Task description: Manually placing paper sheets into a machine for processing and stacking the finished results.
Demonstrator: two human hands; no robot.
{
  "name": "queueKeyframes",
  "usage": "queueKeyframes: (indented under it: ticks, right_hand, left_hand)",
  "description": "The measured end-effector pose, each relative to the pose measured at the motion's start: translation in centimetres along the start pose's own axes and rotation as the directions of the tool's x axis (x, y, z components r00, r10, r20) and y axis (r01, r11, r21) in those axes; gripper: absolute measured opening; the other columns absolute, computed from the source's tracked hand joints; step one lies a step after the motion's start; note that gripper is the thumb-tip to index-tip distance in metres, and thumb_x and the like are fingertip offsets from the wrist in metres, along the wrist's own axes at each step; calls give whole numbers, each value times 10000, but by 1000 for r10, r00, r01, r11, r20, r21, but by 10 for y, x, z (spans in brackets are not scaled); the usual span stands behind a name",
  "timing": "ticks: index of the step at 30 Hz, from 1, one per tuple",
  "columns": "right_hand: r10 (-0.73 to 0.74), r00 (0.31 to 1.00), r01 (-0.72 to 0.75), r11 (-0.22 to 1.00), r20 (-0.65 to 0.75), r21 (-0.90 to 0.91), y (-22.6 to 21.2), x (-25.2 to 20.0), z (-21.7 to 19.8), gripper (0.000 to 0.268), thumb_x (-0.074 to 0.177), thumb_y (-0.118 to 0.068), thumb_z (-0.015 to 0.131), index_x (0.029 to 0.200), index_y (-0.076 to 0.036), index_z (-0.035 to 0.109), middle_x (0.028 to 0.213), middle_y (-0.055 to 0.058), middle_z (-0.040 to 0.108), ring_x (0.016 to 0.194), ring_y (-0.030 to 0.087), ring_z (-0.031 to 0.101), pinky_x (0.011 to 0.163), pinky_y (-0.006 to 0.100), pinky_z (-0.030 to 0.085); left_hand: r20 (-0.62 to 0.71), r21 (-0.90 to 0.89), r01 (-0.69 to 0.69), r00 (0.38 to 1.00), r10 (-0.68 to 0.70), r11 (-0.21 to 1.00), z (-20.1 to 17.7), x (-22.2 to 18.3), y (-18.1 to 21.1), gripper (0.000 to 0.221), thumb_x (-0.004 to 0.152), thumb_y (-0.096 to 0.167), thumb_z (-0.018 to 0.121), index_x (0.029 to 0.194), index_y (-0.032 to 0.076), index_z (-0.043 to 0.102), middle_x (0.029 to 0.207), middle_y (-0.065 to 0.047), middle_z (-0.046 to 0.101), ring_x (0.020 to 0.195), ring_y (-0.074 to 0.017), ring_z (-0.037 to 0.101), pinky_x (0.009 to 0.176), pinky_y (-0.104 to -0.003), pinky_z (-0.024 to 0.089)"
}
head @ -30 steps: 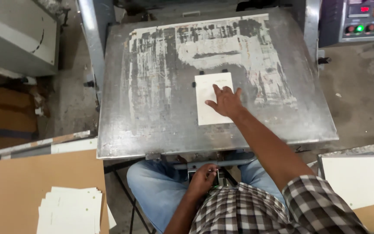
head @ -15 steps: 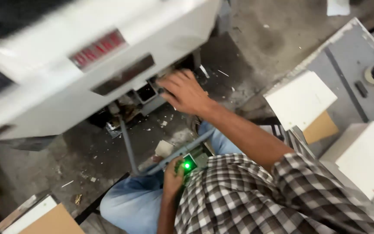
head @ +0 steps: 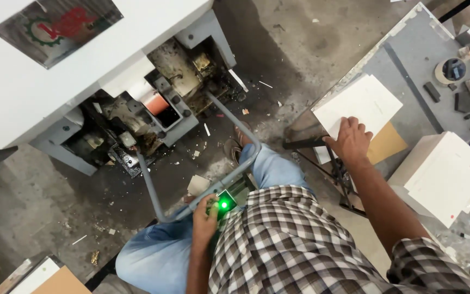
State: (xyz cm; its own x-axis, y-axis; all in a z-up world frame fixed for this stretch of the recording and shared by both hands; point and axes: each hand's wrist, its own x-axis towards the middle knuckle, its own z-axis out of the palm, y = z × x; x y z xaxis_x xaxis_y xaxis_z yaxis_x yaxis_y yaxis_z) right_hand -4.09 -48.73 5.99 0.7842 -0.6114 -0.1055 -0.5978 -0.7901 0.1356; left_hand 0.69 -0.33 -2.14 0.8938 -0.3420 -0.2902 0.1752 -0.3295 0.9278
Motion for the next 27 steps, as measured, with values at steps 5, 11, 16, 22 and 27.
queueKeyframes:
  ticks: [5, 11, 16, 22, 27]
  right_hand:
    - [-56, 993, 42, 989, 101, 143, 48, 23, 36, 737, 776, -532, 837, 1333, -87, 650, 1342, 148, 601, 1179, 368, 608, 924, 524, 516]
    - [-160, 954, 21, 879, 253, 477, 84, 51, 27, 775, 685, -552, 874, 1289, -98, 703, 1321, 187, 619, 1109, 347, 675, 953, 450, 538]
    - [-173, 932, -24, 847, 317, 531, 88, 56, 26, 788, 640, -543, 894, 1258, -86, 721, 1278, 192, 645, 1086, 329, 690, 931, 441, 557]
    - [-197, 960, 118, 930, 201, 347, 72, 44, 54, 649, 747, -477, 821, 1266, -100, 723, 1258, 234, 649, 1102, 397, 671, 957, 482, 538]
    - [-58, 998, 58, 987, -10, 149, 42, 15, 62, 418, 832, -144, 624, 1243, -98, 684, 1341, 185, 636, 1175, 451, 599, 929, 553, 536]
  left_hand:
    - [-17, -12, -6, 1000, 6, 1000, 1, -2, -14, 266, 924, 68, 641, 1187, 56, 680, 1104, -71, 733, 992, -173, 677, 910, -310, 526]
    - [-11, -90, -17, 1000, 16, 996, 3, -2, -23, 266, 936, 61, 636, 1199, 51, 674, 1117, -58, 714, 1004, -166, 655, 918, -304, 517]
    - [-12, -109, -5, 1000, 4, 994, 2, -1, -18, 264, 937, 69, 634, 1197, 45, 677, 1115, -59, 716, 1004, -167, 652, 915, -302, 513]
    - [-31, 194, -73, 996, 80, 978, -39, 25, 92, 276, 932, 106, 638, 1196, 57, 701, 1145, -115, 743, 1039, -261, 710, 909, -348, 540]
    - [16, 572, -534, 766, 642, 623, -93, 82, 227, 156, 963, 112, 662, 1106, 59, 692, 1131, -112, 719, 1051, -341, 660, 897, -450, 480]
